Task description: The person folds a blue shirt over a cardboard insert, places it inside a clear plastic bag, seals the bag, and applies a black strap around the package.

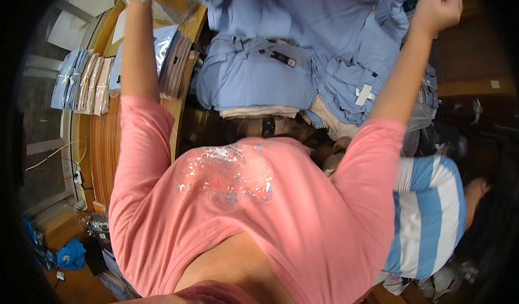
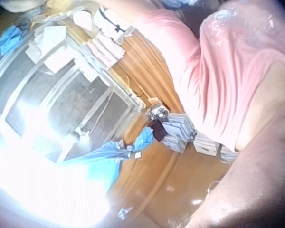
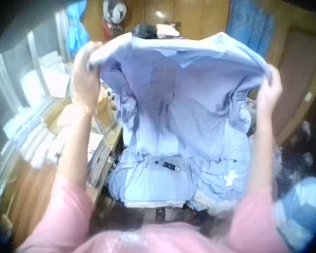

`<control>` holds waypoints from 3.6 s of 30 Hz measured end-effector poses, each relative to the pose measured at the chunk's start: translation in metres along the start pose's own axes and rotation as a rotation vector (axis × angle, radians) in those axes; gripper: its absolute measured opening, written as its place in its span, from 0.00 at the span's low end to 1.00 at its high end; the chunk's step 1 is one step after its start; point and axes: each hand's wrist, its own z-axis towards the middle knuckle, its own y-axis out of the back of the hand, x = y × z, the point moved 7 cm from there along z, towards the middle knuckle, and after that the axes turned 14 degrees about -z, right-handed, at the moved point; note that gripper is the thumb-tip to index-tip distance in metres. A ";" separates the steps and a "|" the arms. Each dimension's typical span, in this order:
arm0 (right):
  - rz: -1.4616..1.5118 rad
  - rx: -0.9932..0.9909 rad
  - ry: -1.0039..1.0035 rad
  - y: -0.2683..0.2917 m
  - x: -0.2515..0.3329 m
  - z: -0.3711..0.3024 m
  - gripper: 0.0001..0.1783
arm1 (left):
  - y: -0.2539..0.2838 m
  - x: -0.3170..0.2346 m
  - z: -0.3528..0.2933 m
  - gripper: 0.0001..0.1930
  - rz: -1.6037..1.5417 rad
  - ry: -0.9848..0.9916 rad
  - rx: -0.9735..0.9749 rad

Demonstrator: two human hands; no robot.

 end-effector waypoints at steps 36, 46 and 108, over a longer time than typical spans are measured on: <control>1.471 1.225 0.420 -0.028 0.410 -0.092 0.04 | 0.507 -0.270 0.050 0.11 0.312 1.480 0.463; 1.494 1.257 0.476 -0.056 0.690 -0.224 0.15 | 0.734 -0.213 -0.021 0.14 0.968 1.386 0.384; 1.341 1.963 0.843 0.143 0.884 -0.571 0.06 | 0.717 -0.087 -0.367 0.08 0.719 1.555 0.103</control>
